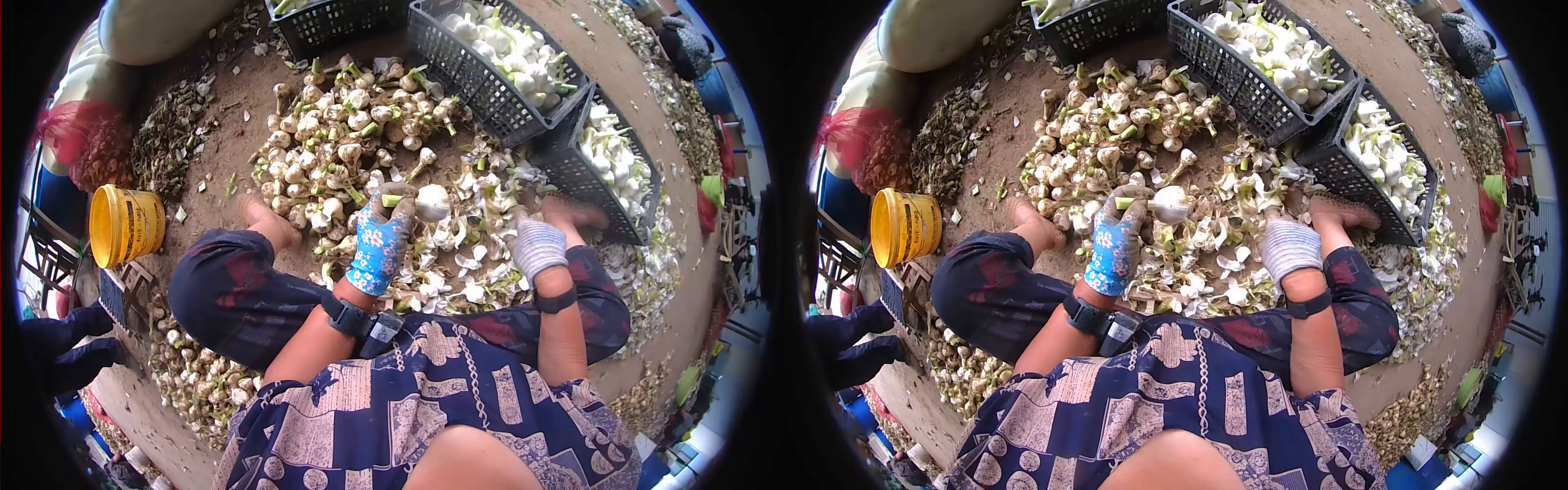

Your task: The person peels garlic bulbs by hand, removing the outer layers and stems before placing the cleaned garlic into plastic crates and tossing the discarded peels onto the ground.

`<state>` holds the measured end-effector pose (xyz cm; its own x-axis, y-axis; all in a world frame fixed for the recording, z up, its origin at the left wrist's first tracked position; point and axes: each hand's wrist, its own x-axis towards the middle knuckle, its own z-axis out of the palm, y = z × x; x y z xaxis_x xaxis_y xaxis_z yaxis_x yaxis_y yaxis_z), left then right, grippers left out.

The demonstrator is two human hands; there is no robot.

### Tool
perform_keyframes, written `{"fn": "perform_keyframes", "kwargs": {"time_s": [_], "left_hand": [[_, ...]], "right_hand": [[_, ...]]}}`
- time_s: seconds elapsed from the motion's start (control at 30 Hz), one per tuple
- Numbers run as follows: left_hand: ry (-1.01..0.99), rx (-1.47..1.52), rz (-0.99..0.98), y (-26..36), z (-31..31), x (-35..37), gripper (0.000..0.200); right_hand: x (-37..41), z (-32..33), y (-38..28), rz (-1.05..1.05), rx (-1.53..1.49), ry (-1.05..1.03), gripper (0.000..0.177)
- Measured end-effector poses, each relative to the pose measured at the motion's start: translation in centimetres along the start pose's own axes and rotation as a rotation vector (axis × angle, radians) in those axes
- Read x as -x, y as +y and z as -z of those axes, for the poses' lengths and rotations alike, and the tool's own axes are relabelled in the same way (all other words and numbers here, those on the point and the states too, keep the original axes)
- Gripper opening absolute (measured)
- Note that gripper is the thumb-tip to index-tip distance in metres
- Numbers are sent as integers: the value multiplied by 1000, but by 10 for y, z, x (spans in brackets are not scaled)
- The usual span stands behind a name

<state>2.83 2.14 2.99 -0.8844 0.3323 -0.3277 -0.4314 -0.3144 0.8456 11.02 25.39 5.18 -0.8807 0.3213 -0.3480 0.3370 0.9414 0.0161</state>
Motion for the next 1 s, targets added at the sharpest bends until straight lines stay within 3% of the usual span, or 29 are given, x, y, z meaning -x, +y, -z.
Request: {"fn": "perform_keyframes", "kwargs": {"time_s": [0.03, 0.07, 0.1, 0.23, 0.3, 0.37, 0.5, 0.57, 0.6, 0.67, 0.7, 0.77, 0.83, 0.87, 0.9, 0.93, 0.97, 1.0], "left_hand": [[-61, -76, -98, 5, -2, 4, 13], [-59, -203, -257, -3, -3, 3, 14], [-63, -339, -408, -14, 0, 4, 16], [-236, -972, -731, -5, 0, 4, 28], [-250, -971, -746, -3, 2, 1, 30], [-292, -1105, -654, 1, 3, 3, 30], [-254, -986, -664, -1, 9, 0, 27], [-261, -595, -430, 1, 12, 1, 18], [-279, -381, -258, 9, 12, 3, 20], [-267, -39, 5, 13, 15, 6, 27], [-324, 127, -11, 11, 17, 3, 28], [-287, 112, 56, 9, 19, 0, 29], [-267, 2, 71, 7, 16, -2, 28], [-287, -51, 83, 2, 16, -5, 27], [-347, -114, 101, -7, 15, -8, 27], [-376, -101, 149, -5, 7, -2, 27], [-401, -90, 193, -1, 1, 3, 28], [-410, -47, 216, 5, 2, 2, 37]], "right_hand": [[2, -3, -10, -13, -14, 35, 40], [7, -2, -18, 135, -279, 174, 37], [7, 0, -36, 152, -422, 249, 35], [-4, -8, -86, 353, -448, 367, 21], [-10, -20, -89, 361, -412, 338, 18], [-11, -26, -94, 359, -382, 304, 14], [-17, -20, -96, 309, -352, 285, 12], [-26, -22, -75, 173, -477, 329, 12], [-39, -36, -53, 110, -375, 356, 17], [-47, -28, -30, -139, -135, 11, 28], [-49, -24, -23, -205, -5, -200, 33], [-32, -7, -20, -182, 115, -455, 37], [-4, 29, -30, 8, -117, -342, 59], [7, 1, -26, 243, -246, 54, 69], [16, 5, -42, 389, -484, 151, 72], [18, 9, -60, 503, -701, 66, 70], [23, 9, -70, 409, -621, -41, 64], [12, 11, -68, 473, -607, 128, 61]]}}
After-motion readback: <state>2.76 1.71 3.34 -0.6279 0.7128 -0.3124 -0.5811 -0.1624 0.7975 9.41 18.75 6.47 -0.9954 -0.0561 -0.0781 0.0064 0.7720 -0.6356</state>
